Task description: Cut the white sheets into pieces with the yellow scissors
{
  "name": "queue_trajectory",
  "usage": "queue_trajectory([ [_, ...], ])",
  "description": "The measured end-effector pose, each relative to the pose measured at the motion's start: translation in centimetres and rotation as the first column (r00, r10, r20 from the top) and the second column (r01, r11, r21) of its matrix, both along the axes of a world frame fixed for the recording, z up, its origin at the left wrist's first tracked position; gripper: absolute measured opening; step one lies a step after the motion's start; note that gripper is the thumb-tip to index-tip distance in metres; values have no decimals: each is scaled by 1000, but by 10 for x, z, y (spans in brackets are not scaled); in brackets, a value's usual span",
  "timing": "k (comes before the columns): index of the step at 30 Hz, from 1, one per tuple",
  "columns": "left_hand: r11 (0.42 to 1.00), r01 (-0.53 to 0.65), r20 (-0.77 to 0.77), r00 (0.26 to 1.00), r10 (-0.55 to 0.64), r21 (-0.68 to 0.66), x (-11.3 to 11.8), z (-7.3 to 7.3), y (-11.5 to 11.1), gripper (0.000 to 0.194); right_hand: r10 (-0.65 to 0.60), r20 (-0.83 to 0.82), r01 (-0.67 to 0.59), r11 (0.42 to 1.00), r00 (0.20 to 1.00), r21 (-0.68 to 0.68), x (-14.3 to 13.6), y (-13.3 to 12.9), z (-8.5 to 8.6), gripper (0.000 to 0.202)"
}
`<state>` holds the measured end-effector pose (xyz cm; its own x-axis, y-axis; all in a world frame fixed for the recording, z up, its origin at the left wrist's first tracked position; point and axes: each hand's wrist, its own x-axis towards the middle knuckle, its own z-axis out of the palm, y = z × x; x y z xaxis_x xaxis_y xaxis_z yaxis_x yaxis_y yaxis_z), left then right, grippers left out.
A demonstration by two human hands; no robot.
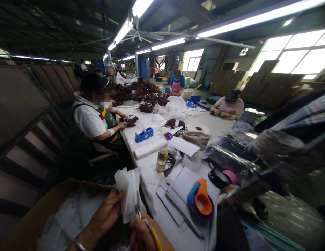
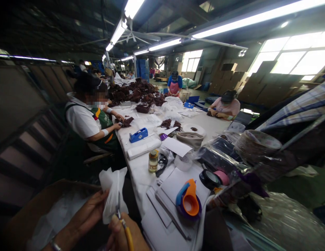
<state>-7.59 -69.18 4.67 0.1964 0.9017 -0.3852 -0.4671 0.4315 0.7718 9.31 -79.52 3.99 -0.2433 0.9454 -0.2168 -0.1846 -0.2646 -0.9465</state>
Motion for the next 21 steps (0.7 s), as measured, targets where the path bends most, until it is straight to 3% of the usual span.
queue_trajectory([
  [5, 999, -40, 7, 999, 40, 17, 0, -5, 1, 25, -54, 35, 51, 995, 998, 82, -3, 6, -1, 70],
  [11, 1000, -15, -8, 1000, 15, 8, -1, -4, 2, 36, -158, 159, 127, 973, 975, 192, -4, 6, -12, 59],
  [21, 999, 5, 34, 999, -7, 50, -10, -4, 2, 19, 50, -29, -46, 992, 998, 115, -2, 11, -8, 68],
])
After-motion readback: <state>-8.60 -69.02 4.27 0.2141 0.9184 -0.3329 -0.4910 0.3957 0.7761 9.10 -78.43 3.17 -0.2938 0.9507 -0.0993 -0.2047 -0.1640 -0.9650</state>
